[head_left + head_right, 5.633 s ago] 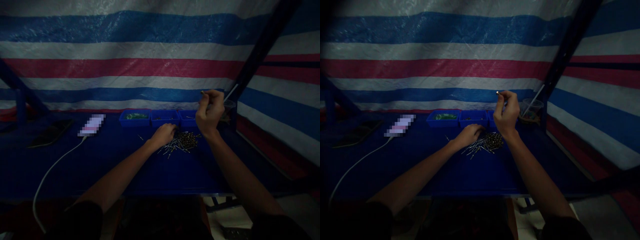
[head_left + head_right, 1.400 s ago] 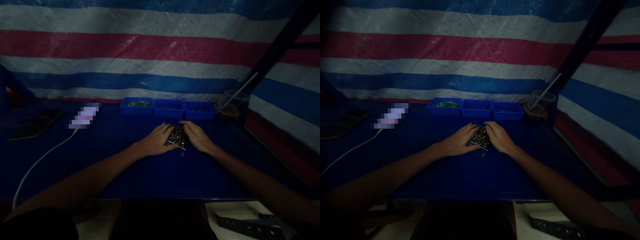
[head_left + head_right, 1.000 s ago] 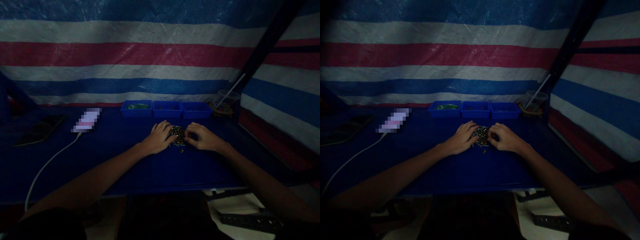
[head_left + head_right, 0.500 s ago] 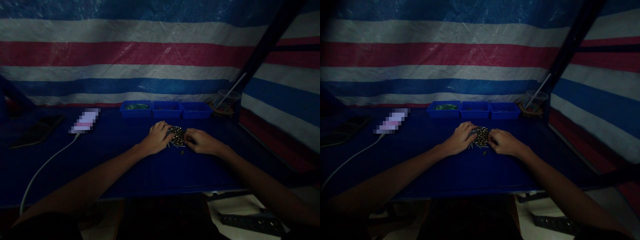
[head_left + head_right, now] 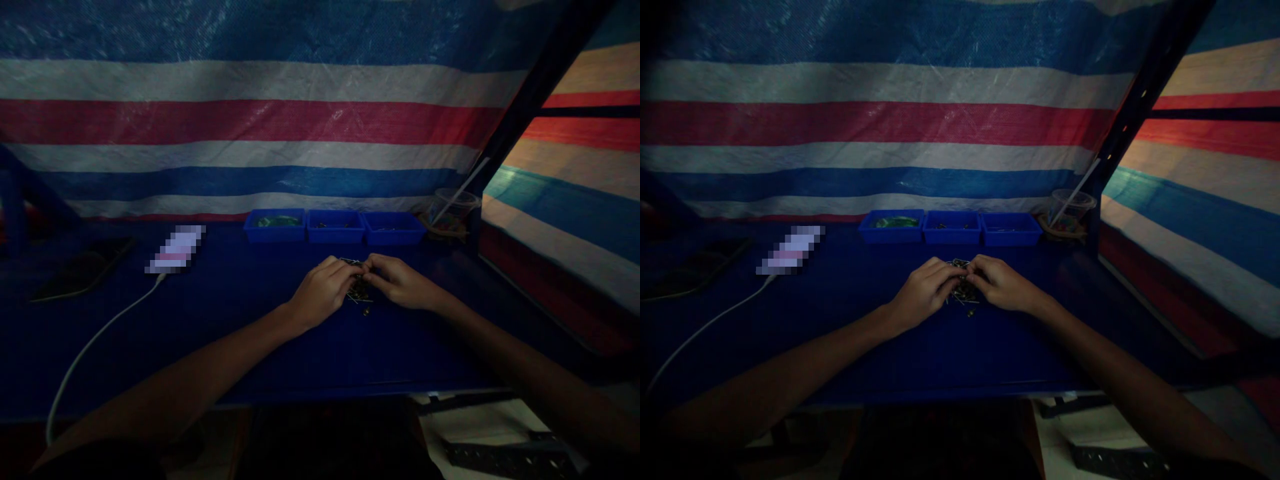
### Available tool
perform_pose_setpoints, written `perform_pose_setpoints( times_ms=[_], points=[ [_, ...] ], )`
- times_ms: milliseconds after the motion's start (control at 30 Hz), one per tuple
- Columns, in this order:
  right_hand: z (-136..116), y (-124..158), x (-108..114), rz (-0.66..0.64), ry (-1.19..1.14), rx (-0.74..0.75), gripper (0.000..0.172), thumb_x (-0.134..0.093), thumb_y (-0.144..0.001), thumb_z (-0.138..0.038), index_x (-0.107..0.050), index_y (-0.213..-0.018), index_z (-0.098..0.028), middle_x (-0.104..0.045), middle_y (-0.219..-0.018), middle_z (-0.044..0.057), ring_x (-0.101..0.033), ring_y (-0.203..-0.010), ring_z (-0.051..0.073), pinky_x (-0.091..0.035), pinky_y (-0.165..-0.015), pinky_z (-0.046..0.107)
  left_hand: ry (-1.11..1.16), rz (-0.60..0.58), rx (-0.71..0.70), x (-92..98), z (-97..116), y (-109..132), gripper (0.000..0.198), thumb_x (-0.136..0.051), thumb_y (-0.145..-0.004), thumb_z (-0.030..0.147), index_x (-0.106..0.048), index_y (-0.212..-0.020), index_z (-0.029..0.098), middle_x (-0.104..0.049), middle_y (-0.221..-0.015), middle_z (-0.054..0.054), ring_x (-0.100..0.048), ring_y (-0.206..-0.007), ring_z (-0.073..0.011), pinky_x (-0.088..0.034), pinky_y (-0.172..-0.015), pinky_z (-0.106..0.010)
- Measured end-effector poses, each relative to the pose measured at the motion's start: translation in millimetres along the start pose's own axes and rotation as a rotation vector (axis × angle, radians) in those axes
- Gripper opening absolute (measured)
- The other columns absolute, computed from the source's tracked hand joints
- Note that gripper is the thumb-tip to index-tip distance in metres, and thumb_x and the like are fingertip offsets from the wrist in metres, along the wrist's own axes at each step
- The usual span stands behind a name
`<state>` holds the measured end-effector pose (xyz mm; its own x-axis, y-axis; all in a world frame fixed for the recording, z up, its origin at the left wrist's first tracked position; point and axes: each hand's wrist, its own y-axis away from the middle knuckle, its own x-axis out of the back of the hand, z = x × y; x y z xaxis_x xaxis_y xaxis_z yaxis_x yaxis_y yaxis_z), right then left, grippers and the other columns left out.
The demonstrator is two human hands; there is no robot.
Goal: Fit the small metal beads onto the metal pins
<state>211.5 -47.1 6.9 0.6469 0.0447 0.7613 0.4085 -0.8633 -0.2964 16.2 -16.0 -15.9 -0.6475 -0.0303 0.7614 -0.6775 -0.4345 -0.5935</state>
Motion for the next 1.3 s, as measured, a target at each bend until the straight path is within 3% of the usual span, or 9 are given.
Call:
perform_pose_setpoints(
  times_ms=[133, 267, 467, 633, 700, 900, 1000, 1100, 1300],
  points=[
    [-5, -3, 1, 0.007, -0.075, -0.02, 0.011, -0.048, -0.087, -0.027, -0.055, -0.084, -0.018, -0.057, -0.074, 0.0, -0.052, -0.065, 0.012, -0.041, -0.059, 0.025, 0.052, 0.063, 0.061, 7.2, -1, -1, 0.019, -0.048, -0.093, 0.023, -0.063, -0.103, 0.017, -0.069, -0.091, -0.004, -0.059, -0.084, -0.0167, -0.048, -0.077, -0.032],
    [-10, -4, -2, 0.103, 0.184, 0.135, 0.007, -0.053, -0.085, -0.025, -0.057, -0.085, -0.018, -0.058, -0.079, 0.003, -0.053, -0.074, 0.015, -0.041, -0.067, 0.028, 0.106, 0.144, 0.229, 14.6, -1, -4, 0.015, -0.054, -0.089, 0.025, -0.066, -0.093, 0.017, -0.068, -0.079, -0.002, -0.06, -0.073, -0.0148, -0.047, -0.068, -0.028],
    [-17, 0, -9, 0.194, 0.638, 0.255, 0.025, -0.041, -0.092, -0.03, -0.062, -0.088, -0.017, -0.058, -0.074, 0.006, -0.05, -0.071, 0.018, -0.036, -0.066, 0.033, 0.194, 0.12, 0.292, 15.4, 4, -4, 0.021, -0.052, -0.089, 0.028, -0.065, -0.079, 0.017, -0.062, -0.064, 0.001, -0.055, -0.059, -0.0109, -0.042, -0.056, -0.023],
    [-19, 2, -7, 0.207, 0.655, 0.27, 0.029, -0.038, -0.092, -0.028, -0.064, -0.084, -0.017, -0.057, -0.07, 0.005, -0.049, -0.068, 0.017, -0.037, -0.065, 0.033, 0.199, 0.057, 0.279, 16.7, 7, -4, 0.036, -0.038, -0.095, 0.032, -0.058, -0.068, 0.017, -0.057, -0.058, 0.002, -0.053, -0.056, -0.0105, -0.039, -0.053, -0.023],
    [-20, -2, 0, 0.298, 0.595, 0.278, 0.029, -0.038, -0.092, -0.026, -0.061, -0.078, -0.017, -0.058, -0.069, 0.005, -0.05, -0.066, 0.017, -0.038, -0.064, 0.032, 0.173, 0.03, 0.271, 17.5, 4, -4, 0.037, -0.035, -0.096, 0.031, -0.058, -0.07, 0.017, -0.057, -0.059, 0.001, -0.054, -0.058, -0.0112, -0.039, -0.055, -0.024],
    [-25, -44, 44, 0.819, 0.52, 0.192, 0.03, -0.035, -0.092, -0.029, -0.058, -0.076, -0.019, -0.057, -0.069, 0.004, -0.053, -0.065, 0.017, -0.04, -0.065, 0.032, -0.082, -0.105, 0.168, 17.1, -18, -1, 0.022, -0.044, -0.091, 0.024, -0.063, -0.084, 0.016, -0.064, -0.074, -0.004, -0.055, -0.074, -0.0169, -0.042, -0.069, -0.03],
    [-20, -66, 55, 0.688, 0.663, 0.053, 0.026, -0.041, -0.089, -0.032, -0.062, -0.08, -0.018, -0.06, -0.073, 0.007, -0.054, -0.071, 0.021, -0.039, -0.068, 0.035, -0.137, -0.19, 0.145, 17.3, -21, 1, 0.018, -0.05, -0.087, 0.025, -0.065, -0.094, 0.018, -0.066, -0.085, -0.005, -0.056, -0.083, -0.02, -0.043, -0.075, -0.034],
    [-10, -67, 46, 0.502, 0.784, -0.017, 0.021, -0.05, -0.083, -0.032, -0.065, -0.078, -0.019, -0.061, -0.074, 0.008, -0.053, -0.073, 0.023, -0.036, -0.067, 0.036, -0.218, -0.268, 0.144, 18.8, -18, 2, 0.019, -0.053, -0.085, 0.031, -0.066, -0.093, 0.02, -0.065, -0.089, -0.006, -0.054, -0.088, -0.023, -0.041, -0.076, -0.037],
    [13, -28, 3, 0.51, 0.744, 0.002, 0.028, -0.045, -0.078, -0.021, -0.052, -0.051, -0.02, -0.055, -0.06, 0.005, -0.046, -0.065, 0.018, -0.029, -0.061, 0.034, -0.201, -0.29, 0.155, 18.9, -15, 2, 0.015, -0.054, -0.083, 0.029, -0.066, -0.087, 0.022, -0.064, -0.087, -0.004, -0.053, -0.088, -0.0238, -0.039, -0.073, -0.036]
  ],
)
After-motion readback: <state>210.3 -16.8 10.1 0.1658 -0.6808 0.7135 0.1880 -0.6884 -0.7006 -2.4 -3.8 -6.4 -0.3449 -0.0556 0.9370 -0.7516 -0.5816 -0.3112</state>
